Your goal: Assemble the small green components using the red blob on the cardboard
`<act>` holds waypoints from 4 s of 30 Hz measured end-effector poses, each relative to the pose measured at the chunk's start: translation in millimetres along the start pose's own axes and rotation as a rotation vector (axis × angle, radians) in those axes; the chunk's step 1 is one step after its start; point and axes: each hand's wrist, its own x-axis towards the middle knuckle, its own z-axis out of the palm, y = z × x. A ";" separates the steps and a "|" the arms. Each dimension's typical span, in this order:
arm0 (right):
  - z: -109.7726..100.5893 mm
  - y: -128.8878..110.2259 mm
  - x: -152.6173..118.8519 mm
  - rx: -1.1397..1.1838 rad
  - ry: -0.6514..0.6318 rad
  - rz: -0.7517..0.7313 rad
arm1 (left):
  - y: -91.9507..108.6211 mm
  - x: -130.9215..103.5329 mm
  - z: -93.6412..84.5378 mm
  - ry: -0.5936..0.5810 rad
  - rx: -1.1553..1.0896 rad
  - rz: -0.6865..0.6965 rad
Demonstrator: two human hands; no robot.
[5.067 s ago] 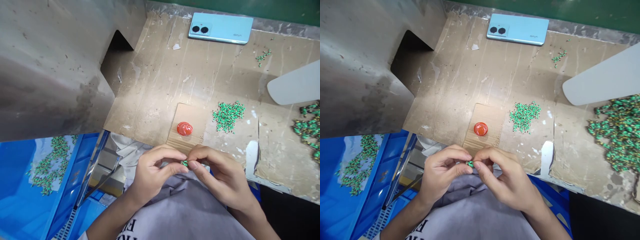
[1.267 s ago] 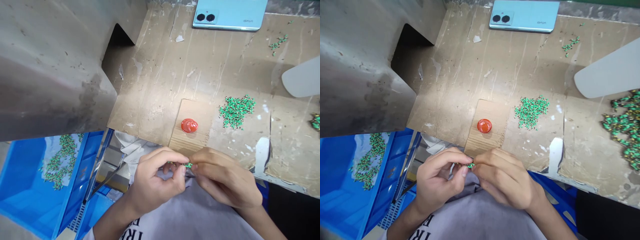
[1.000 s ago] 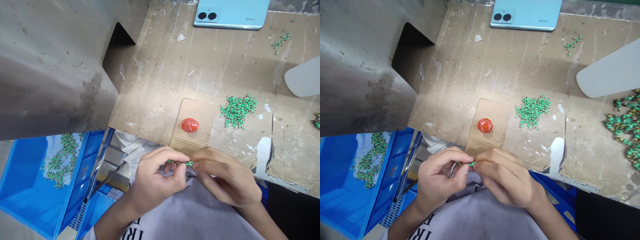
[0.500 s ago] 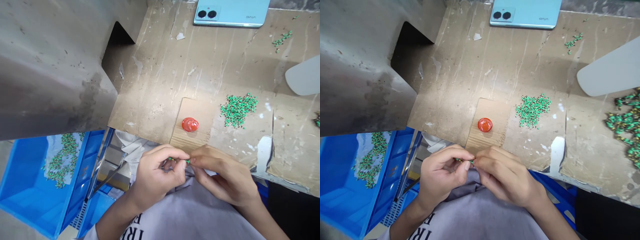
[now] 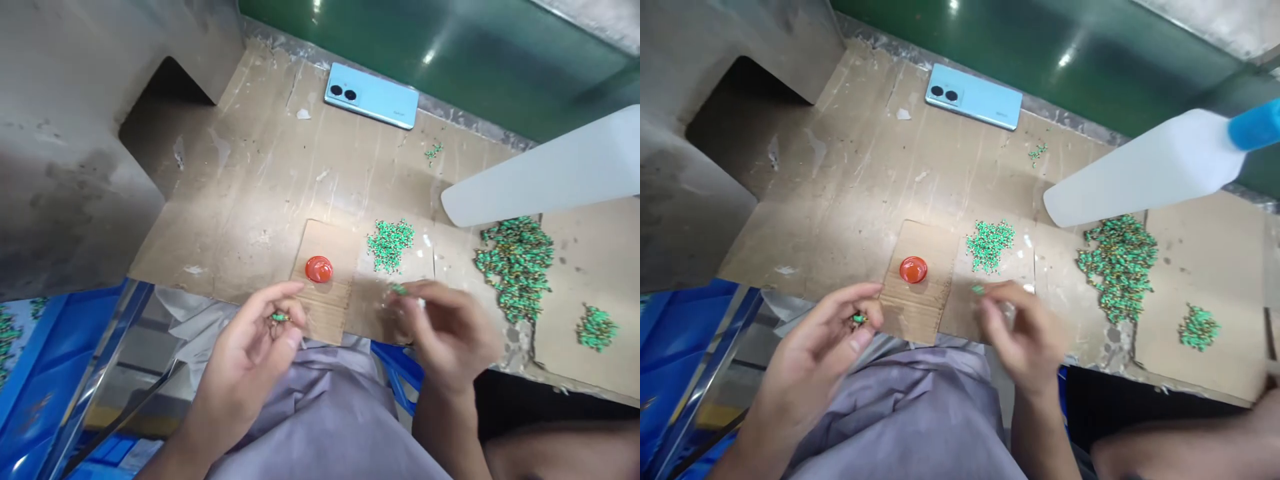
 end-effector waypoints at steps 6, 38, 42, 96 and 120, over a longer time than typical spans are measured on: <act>-61.0 59.4 19.8 -0.211 0.479 0.210 | 10.2 -1.2 -2.6 0.055 -0.206 -0.180; 21.3 -21.8 7.0 0.340 -0.505 -0.215 | 9.0 3.1 11.5 -0.339 -0.314 -0.443; 37.0 -24.7 5.9 0.404 -0.538 -0.237 | 9.3 3.6 12.5 -0.283 -0.225 -0.442; 54.5 -12.4 23.2 0.079 -0.272 0.007 | 5.2 -3.3 -0.1 -0.169 -0.165 -0.132; 55.5 -16.1 25.8 0.025 -0.305 -0.016 | 4.2 -3.5 -4.7 -0.017 -0.060 -0.082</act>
